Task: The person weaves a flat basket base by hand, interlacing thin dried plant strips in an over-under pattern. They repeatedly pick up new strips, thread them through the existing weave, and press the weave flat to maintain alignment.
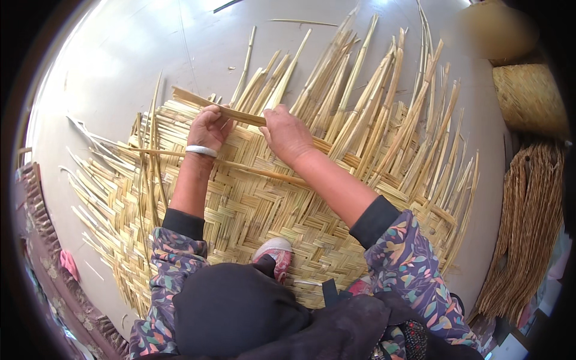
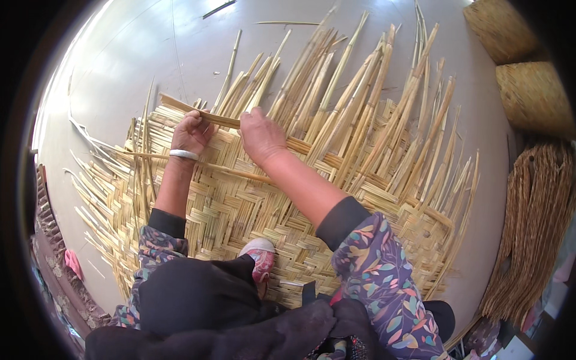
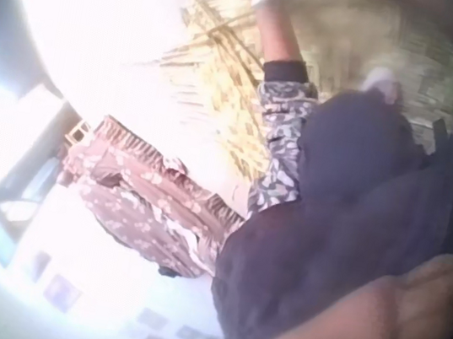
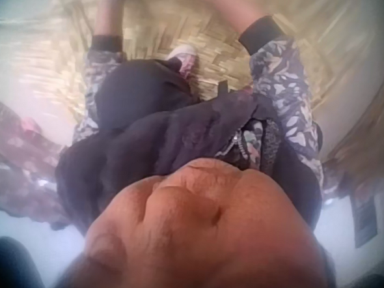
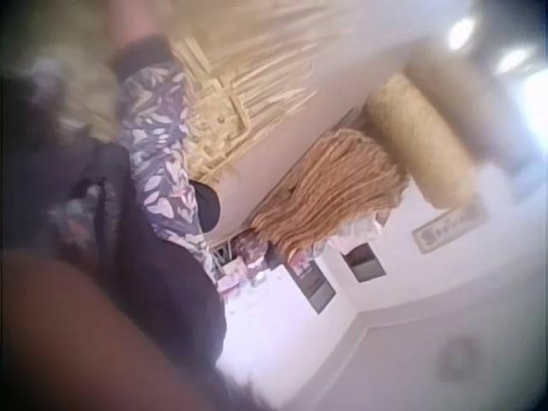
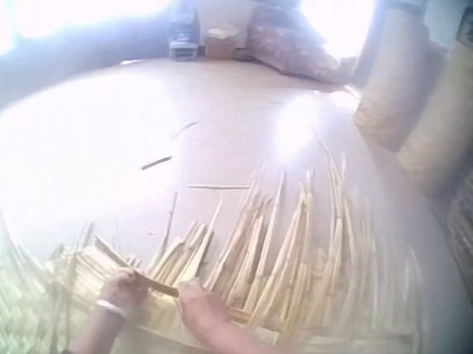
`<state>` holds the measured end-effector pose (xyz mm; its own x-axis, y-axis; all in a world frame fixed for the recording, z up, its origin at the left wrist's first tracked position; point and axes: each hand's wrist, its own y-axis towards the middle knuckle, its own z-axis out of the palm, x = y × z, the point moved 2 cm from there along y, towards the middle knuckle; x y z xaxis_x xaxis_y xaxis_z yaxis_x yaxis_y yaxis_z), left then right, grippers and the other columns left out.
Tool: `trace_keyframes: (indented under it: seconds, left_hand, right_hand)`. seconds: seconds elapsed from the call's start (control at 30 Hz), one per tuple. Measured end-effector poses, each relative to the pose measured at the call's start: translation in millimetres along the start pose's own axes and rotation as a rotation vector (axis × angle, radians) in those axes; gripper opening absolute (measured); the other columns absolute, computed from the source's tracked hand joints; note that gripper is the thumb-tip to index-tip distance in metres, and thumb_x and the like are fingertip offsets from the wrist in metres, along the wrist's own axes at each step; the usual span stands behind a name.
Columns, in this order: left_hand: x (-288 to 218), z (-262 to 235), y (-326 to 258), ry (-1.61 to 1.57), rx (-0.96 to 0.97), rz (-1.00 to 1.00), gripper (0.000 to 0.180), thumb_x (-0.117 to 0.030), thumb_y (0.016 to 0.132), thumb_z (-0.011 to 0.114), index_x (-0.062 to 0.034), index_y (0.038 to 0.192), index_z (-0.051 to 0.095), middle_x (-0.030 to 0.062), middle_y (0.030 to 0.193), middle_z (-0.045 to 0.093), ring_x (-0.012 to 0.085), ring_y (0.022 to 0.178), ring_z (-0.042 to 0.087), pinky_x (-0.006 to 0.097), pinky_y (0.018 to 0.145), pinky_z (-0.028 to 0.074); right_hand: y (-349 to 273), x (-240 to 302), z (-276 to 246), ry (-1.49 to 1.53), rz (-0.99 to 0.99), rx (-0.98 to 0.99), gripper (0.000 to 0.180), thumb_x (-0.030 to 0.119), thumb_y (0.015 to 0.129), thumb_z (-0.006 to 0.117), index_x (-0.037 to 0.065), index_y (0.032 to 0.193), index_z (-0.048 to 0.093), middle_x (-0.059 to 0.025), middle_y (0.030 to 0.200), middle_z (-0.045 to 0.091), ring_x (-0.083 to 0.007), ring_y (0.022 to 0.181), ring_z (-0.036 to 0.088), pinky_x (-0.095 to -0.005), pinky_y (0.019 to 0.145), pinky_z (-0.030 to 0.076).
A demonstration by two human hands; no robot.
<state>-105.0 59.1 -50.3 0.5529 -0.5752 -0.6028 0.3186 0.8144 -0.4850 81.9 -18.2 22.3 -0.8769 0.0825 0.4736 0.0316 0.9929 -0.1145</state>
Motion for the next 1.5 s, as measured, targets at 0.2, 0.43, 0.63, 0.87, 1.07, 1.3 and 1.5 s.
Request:
trace_keyframes:
  seconds: [0.2,0.43,0.63,0.87,1.07,1.3,1.5]
  left_hand:
    - [-15.9,17.5,1.0,0.068,0.104,-0.059,0.007,-0.003,0.084,0.051,-0.0065,0.086,0.056,0.0124,0.1,0.064,0.0224,0.094,0.062,0.036,0.084,0.053]
    - [-16.8,42.2,31.6,0.812,0.025,-0.029,0.008,0.003,0.08,0.054,-0.0035,0.082,0.056,0.0128,0.094,0.066,0.0202,0.086,0.064,0.028,0.071,0.054]
    - [-16.8,57.5,46.7,1.607,-0.044,0.273,0.029,-0.022,0.07,0.073,-0.0015,0.089,0.065,0.0115,0.081,0.067,0.0203,0.077,0.064,0.03,0.071,0.05]
    - [-20.2,71.3,56.1,1.734,0.011,0.101,0.027,-0.03,0.071,0.069,-0.0063,0.082,0.065,0.0155,0.086,0.066,0.0295,0.084,0.063,0.037,0.076,0.049]
    - [-8.9,77.4,46.6,1.944,-0.003,0.551,0.016,-0.022,0.079,0.059,-0.0086,0.087,0.063,0.0142,0.094,0.064,0.0329,0.089,0.062,0.041,0.078,0.049]
    - [-5.4,106.1,53.4,2.153,0.216,0.224,0.016,-0.018,0.078,0.058,-0.0068,0.088,0.063,0.0165,0.092,0.064,0.035,0.087,0.062,0.04,0.075,0.05]
    - [-12.9,93.1,72.3,1.626,0.272,0.077,0.029,-0.021,0.068,0.068,-0.0023,0.09,0.063,0.0183,0.088,0.065,0.0326,0.084,0.063,0.038,0.075,0.05]
  right_hand:
    - [18.5,11.0,-8.0,-0.071,0.169,0.148,0.027,0.037,0.084,0.059,0.011,0.087,0.065,-0.0108,0.089,0.06,-0.029,0.085,0.061,-0.0411,0.073,0.049]
    - [28.4,14.1,-8.2,-0.156,0.162,0.155,0.02,0.025,0.084,0.055,0.009,0.089,0.067,-0.0126,0.089,0.064,-0.0294,0.083,0.064,-0.0407,0.072,0.052]
    - [38.1,9.0,-7.4,-0.068,0.305,0.174,0.02,0.019,0.079,0.055,0.006,0.091,0.064,-0.0192,0.09,0.065,-0.0332,0.086,0.064,-0.0434,0.076,0.051]
    - [41.2,8.0,-15.0,-0.019,0.379,0.151,0.028,0.016,0.076,0.054,0.001,0.098,0.06,-0.0214,0.095,0.064,-0.0352,0.092,0.063,-0.0431,0.08,0.05]
    - [43.7,8.0,-21.9,0.002,0.423,0.22,0.027,0.015,0.076,0.054,0.001,0.098,0.06,-0.0208,0.1,0.064,-0.0336,0.095,0.062,-0.0417,0.083,0.049]
    - [42.9,7.8,-22.8,0.034,0.466,0.229,0.026,0.017,0.076,0.058,0.002,0.097,0.059,-0.017,0.095,0.064,-0.0283,0.092,0.063,-0.0392,0.081,0.049]
    - [41.2,5.0,-23.3,0.09,0.518,0.17,0.03,0.018,0.076,0.059,0.001,0.1,0.057,-0.0202,0.096,0.063,-0.0298,0.093,0.062,-0.0398,0.082,0.048]
